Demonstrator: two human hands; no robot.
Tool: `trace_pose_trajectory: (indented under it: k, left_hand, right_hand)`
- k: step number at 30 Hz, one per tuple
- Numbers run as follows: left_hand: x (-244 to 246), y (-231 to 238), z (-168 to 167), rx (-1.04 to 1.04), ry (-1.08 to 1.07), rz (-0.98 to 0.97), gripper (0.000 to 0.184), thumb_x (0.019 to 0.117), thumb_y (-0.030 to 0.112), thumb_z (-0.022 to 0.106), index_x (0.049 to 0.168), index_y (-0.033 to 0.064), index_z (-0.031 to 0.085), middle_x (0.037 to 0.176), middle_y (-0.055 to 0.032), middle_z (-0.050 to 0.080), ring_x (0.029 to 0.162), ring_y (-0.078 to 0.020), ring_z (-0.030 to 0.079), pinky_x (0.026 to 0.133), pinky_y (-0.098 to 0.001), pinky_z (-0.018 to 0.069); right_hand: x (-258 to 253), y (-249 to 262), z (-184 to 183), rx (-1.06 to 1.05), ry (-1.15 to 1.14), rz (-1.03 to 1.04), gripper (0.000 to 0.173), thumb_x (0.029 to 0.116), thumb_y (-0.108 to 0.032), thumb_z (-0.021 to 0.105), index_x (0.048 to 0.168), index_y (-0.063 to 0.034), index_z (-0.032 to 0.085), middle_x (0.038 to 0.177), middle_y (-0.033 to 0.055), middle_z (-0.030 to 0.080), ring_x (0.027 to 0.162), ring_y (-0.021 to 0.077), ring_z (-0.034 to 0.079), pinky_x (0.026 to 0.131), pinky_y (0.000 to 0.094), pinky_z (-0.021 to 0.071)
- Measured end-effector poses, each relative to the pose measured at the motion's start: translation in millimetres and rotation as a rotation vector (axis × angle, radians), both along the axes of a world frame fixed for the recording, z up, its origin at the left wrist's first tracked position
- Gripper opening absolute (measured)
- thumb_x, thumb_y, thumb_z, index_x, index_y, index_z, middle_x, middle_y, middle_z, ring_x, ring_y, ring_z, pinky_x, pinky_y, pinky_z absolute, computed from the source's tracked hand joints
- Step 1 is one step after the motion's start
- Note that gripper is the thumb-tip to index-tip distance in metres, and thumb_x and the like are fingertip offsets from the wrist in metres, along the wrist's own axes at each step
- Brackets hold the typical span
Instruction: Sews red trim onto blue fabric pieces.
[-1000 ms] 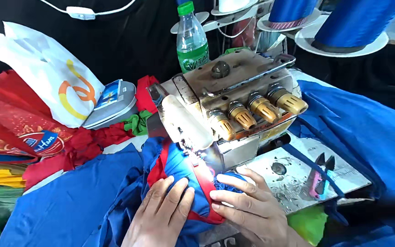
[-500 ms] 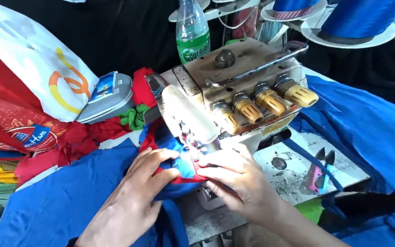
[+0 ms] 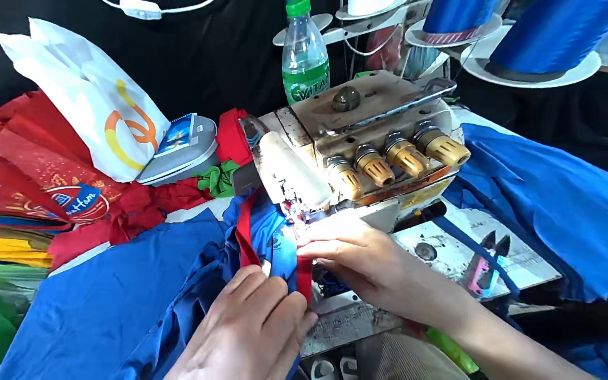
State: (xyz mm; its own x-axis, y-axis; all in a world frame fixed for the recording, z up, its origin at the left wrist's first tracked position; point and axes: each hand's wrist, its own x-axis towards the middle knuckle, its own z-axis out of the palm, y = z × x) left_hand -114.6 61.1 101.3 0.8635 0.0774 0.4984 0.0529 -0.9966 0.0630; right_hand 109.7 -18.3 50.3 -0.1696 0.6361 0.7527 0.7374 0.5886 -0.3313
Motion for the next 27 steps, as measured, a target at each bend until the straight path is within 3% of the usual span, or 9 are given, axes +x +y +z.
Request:
trace_pose_trajectory:
  k: [3,6,9,14,19,21,23,25,27]
  left_hand:
    - [-7,1,13,-0.072,0.015,0.119,0.031,0.1067,0.031,0.052,0.095,0.0074,0.067,0.077,-0.0068,0.061,0.073,-0.0159,0.058,0.067,-0.0258,0.0484]
    - [-16,8,24,-0.028,-0.002,0.252,0.038,0.1057,0.039,0.053,0.106,0.0057,0.071,0.089,-0.0102,0.073,0.081,-0.0156,0.069,0.072,-0.0282,0.0554]
    - [-25,18,38,-0.005,0.097,0.315,0.043,0.1075,0.040,0.043,0.117,0.0062,0.068,0.096,-0.0079,0.073,0.083,-0.0168,0.070,0.070,-0.0350,0.0572]
    - [-47,41,32,0.014,0.198,0.271,0.044,0.1051,0.043,0.043,0.096,0.0134,0.075,0.084,0.0003,0.068,0.076,-0.0161,0.066,0.066,-0.0403,0.0513]
    - [-40,27,34,-0.082,0.067,0.153,0.026,0.1020,0.038,0.058,0.093,0.0170,0.070,0.096,0.0046,0.071,0.102,-0.0054,0.064,0.098,-0.0256,0.0470]
    - [-36,21,39,-0.153,0.031,0.107,0.025,0.1008,0.034,0.062,0.090,0.0136,0.071,0.098,0.0015,0.073,0.107,-0.0061,0.066,0.111,-0.0303,0.0420]
    - [-36,25,35,-0.220,0.021,-0.001,0.020,0.1012,0.033,0.061,0.091,0.0165,0.066,0.097,0.0066,0.070,0.110,-0.0042,0.065,0.118,-0.0372,0.0404]
    - [-36,31,31,-0.356,0.024,-0.107,0.016,0.1018,0.030,0.061,0.094,0.0161,0.063,0.098,0.0073,0.070,0.109,-0.0053,0.066,0.111,-0.0347,0.0493]
    - [-35,31,33,-0.435,0.035,-0.131,0.016,0.1027,0.030,0.060,0.097,0.0152,0.063,0.097,0.0069,0.068,0.100,-0.0002,0.064,0.094,-0.0211,0.0535]
  right_hand:
    - [-2,7,6,-0.039,-0.039,0.014,0.026,0.0973,-0.006,0.055,0.112,-0.0120,0.075,0.101,0.0007,0.073,0.103,0.0113,0.067,0.095,0.0260,0.0514]
    - [-2,14,12,-0.050,-0.043,0.013,0.024,0.0971,-0.007,0.056,0.109,-0.0118,0.077,0.093,0.0001,0.072,0.092,0.0117,0.066,0.085,0.0251,0.0520]
    - [-1,16,13,-0.044,0.016,0.037,0.021,0.0980,-0.009,0.057,0.106,-0.0102,0.077,0.094,0.0012,0.073,0.092,0.0110,0.068,0.085,0.0253,0.0537]
    - [-6,13,9,-0.078,0.010,0.002,0.021,0.0973,-0.010,0.059,0.109,-0.0117,0.077,0.095,0.0008,0.072,0.094,0.0107,0.067,0.086,0.0235,0.0536]
    - [-14,12,13,-0.085,-0.056,-0.015,0.018,0.0972,-0.021,0.063,0.105,-0.0137,0.078,0.090,0.0007,0.069,0.089,0.0131,0.065,0.080,0.0264,0.0525]
    - [-15,13,14,-0.085,-0.063,-0.003,0.017,0.0971,-0.021,0.062,0.093,-0.0143,0.077,0.084,-0.0013,0.064,0.083,0.0113,0.061,0.074,0.0251,0.0496]
    - [-15,13,15,-0.088,-0.042,0.038,0.016,0.0972,-0.019,0.062,0.089,-0.0139,0.075,0.089,-0.0025,0.066,0.091,0.0101,0.062,0.081,0.0254,0.0504]
    - [-14,13,13,-0.079,-0.014,0.079,0.015,0.0980,-0.017,0.062,0.092,-0.0130,0.075,0.095,-0.0031,0.071,0.098,0.0089,0.065,0.087,0.0255,0.0515]
    - [-14,13,11,-0.055,0.010,0.090,0.015,0.0990,-0.016,0.060,0.096,-0.0122,0.075,0.090,-0.0031,0.070,0.094,0.0080,0.065,0.087,0.0237,0.0509]
